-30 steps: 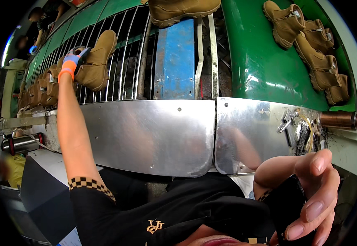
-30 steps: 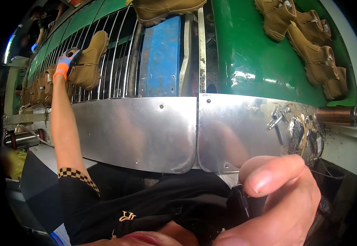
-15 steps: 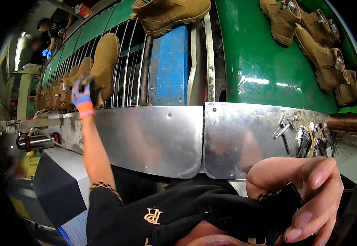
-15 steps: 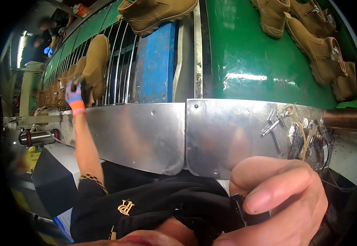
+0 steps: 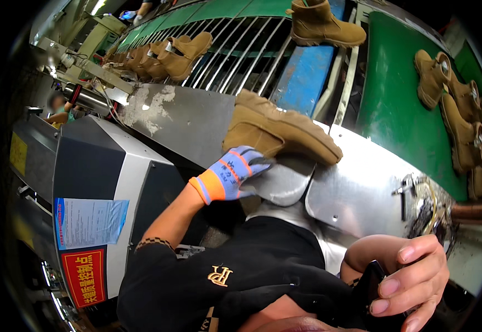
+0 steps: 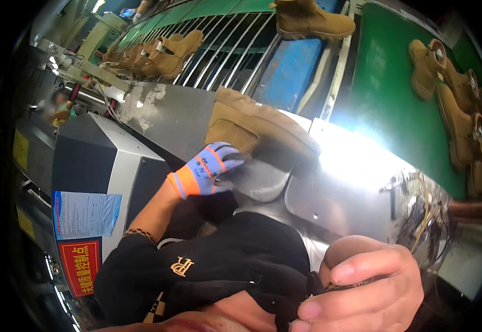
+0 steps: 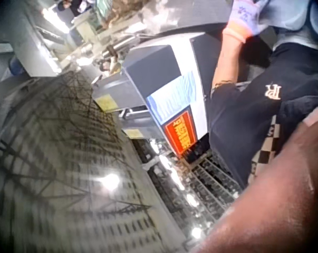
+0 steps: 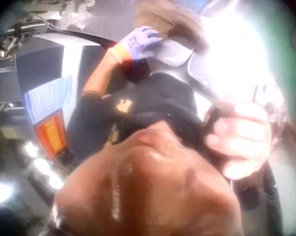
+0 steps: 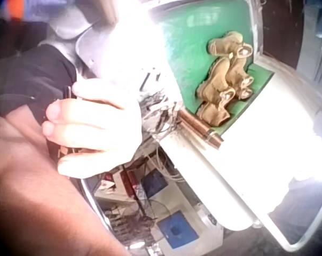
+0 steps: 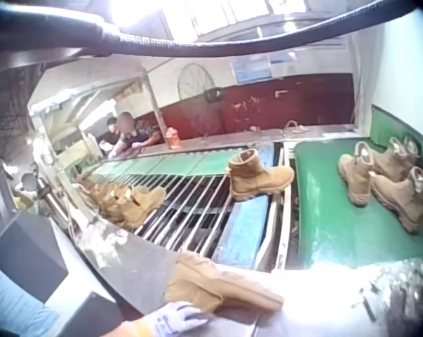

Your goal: The person uses a spray tool to apply a substance to the seams and soles of several tan boots one at a time, turning each boot over by hand to reach different sides before placing it back on the conveyor belt.

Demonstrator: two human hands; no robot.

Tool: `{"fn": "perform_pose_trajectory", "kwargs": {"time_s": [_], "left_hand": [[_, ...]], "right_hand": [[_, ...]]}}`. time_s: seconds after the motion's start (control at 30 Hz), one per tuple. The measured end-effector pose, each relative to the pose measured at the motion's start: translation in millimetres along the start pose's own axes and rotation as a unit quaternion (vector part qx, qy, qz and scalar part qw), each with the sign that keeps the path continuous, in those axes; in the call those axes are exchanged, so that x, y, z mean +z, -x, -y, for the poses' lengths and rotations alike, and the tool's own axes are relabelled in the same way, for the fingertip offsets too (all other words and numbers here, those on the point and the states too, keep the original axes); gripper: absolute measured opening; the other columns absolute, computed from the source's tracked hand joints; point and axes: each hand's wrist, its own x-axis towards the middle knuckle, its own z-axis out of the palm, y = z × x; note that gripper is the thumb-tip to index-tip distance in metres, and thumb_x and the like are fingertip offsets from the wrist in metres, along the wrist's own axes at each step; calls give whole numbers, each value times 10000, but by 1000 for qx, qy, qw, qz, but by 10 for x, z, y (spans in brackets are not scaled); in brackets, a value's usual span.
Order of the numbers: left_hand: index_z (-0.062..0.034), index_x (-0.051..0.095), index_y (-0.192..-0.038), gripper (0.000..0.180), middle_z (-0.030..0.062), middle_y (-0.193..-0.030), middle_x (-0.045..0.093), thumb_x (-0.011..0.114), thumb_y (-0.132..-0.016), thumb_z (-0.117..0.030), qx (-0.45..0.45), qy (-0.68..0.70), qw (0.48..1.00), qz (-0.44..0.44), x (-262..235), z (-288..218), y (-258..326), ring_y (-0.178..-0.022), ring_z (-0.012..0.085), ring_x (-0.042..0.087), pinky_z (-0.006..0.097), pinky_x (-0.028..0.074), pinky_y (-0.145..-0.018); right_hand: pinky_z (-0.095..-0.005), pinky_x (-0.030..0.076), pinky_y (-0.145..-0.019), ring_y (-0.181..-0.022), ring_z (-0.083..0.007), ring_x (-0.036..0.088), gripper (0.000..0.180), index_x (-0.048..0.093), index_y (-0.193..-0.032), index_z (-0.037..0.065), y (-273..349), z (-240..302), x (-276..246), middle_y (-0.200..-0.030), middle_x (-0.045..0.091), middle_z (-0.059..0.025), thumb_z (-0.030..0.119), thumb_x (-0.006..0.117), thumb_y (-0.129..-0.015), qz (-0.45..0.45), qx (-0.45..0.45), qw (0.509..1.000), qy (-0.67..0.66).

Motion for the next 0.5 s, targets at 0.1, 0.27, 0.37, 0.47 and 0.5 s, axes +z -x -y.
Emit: {"fn": "perform_pose_trajectory", "kwargs": {"time_s": [0.1, 0.27, 0.37, 0.47, 0.5], "left_hand": [[-9, 473, -1327, 756, 237, -1272, 495, 804, -744, -357, 205, 269, 937, -89, -292, -559, -286, -1132, 429, 527, 461, 443, -971], [6, 481, -1295, 737, 244, -1252, 507, 797, -748, -373, 423, 452, 777, -116, -391, -1865, -812, -1135, 430, 525, 461, 435, -981], [5, 483, -1293, 749, 240, -1255, 508, 800, -731, -376, 453, 496, 735, -89, -209, -2226, -884, -1144, 423, 519, 464, 427, -986], [4, 485, -1290, 761, 235, -1257, 510, 804, -715, -379, 472, 519, 710, -59, -97, -2425, -867, -1152, 417, 512, 467, 418, -992], [4, 486, -1289, 765, 233, -1258, 510, 805, -710, -380, 488, 526, 695, -47, -97, -2495, -864, -1155, 415, 510, 468, 415, -993]], "right_hand": [[-397, 433, -818, -872, -221, 547, 183, 545, -1097, 134, 13, 225, 204, -905, 613, -19, 154, 530, -915, -10, 16, 999, 27], [-394, 346, -862, -988, -270, 401, 108, 504, -919, 132, 155, 682, 524, -907, 536, 4, 140, 576, -839, -87, 40, 992, 78], [-392, 294, -889, -1058, -300, 314, 126, 479, -812, 131, 198, 957, 740, -908, 490, 19, 132, 604, -794, -169, 57, 976, 123], [-391, 242, -915, -1128, -329, 227, 183, 454, -705, 130, 90, 1051, 1048, -909, 443, 33, 124, 632, -748, -279, 55, 945, 163], [-390, 224, -924, -1151, -339, 198, 206, 446, -669, 130, -10, 1055, 1150, -909, 428, 38, 121, 641, -733, -312, 42, 930, 190]]}}
